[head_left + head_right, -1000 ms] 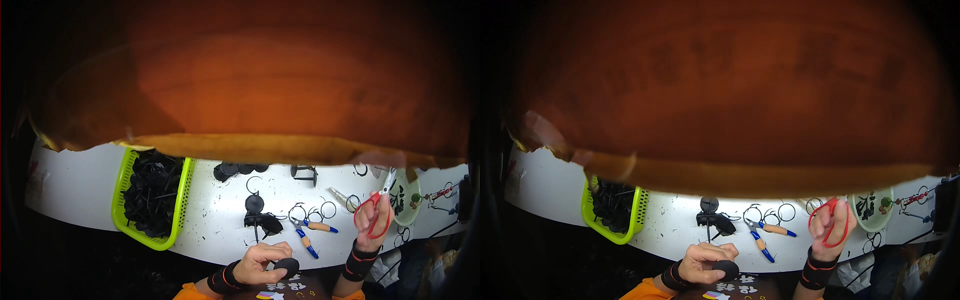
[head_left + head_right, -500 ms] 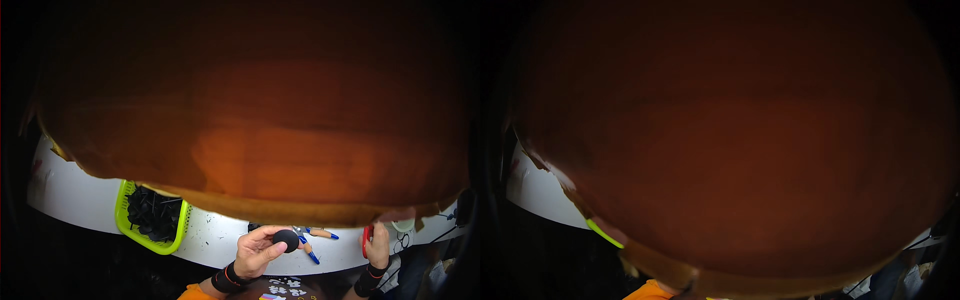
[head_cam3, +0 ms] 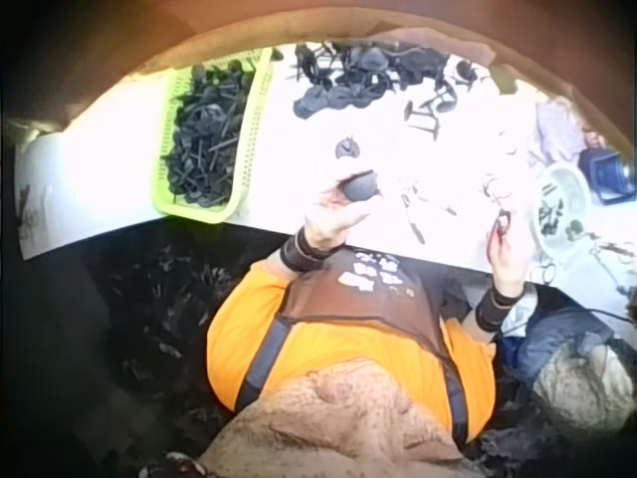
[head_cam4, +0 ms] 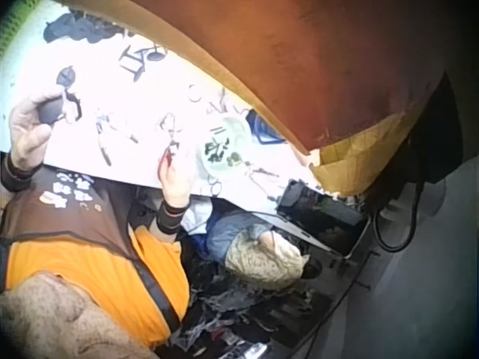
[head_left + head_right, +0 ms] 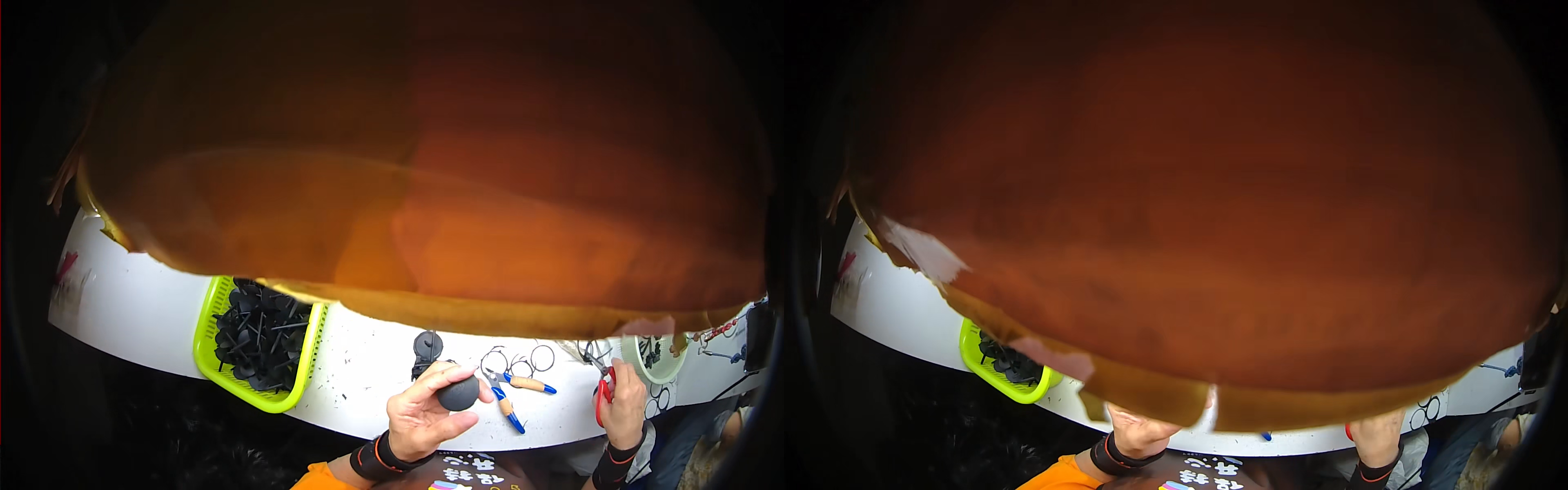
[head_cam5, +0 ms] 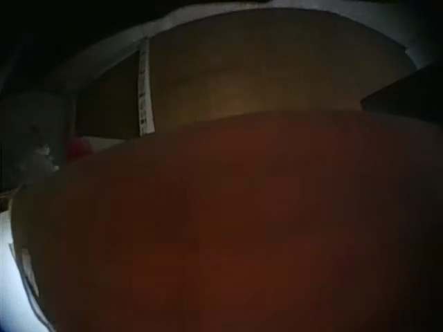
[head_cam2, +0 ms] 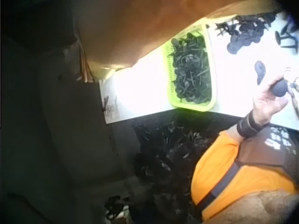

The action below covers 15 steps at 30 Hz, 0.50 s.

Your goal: The person trims excess material from black plastic parts using pliers and scissors.

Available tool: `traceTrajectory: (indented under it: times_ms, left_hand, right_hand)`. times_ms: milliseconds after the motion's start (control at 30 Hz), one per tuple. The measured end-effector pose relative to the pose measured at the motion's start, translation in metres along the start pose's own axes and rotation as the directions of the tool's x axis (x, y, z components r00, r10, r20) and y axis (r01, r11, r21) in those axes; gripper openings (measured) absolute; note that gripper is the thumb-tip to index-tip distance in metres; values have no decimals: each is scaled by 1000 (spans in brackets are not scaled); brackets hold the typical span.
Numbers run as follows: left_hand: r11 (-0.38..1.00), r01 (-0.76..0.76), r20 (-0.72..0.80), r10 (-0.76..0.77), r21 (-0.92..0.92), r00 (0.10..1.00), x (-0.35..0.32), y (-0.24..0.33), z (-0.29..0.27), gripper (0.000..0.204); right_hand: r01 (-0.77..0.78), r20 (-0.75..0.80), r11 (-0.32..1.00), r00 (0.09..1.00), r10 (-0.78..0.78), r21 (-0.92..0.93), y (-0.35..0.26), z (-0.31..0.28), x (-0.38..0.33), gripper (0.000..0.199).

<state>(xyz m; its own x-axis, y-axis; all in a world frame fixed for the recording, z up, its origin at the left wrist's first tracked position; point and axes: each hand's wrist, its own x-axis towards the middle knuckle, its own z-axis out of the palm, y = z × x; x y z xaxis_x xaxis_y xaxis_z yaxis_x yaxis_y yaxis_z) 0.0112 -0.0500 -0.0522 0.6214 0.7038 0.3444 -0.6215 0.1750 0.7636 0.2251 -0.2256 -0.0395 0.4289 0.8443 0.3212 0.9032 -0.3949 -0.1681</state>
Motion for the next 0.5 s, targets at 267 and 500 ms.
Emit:
traceTrajectory:
  times_ms: [267,500]
  left_hand:
    - [994,-67,-73,73,91,995,-3,-2,3,45]
    - [998,1,-120,6,64,993,-3,2,5,31]
  right_hand:
    - [7,16,953,1000,-3,-302,-2,0,15,40]
    - [163,-39,944,983,-182,-288,3,-9,26,31]
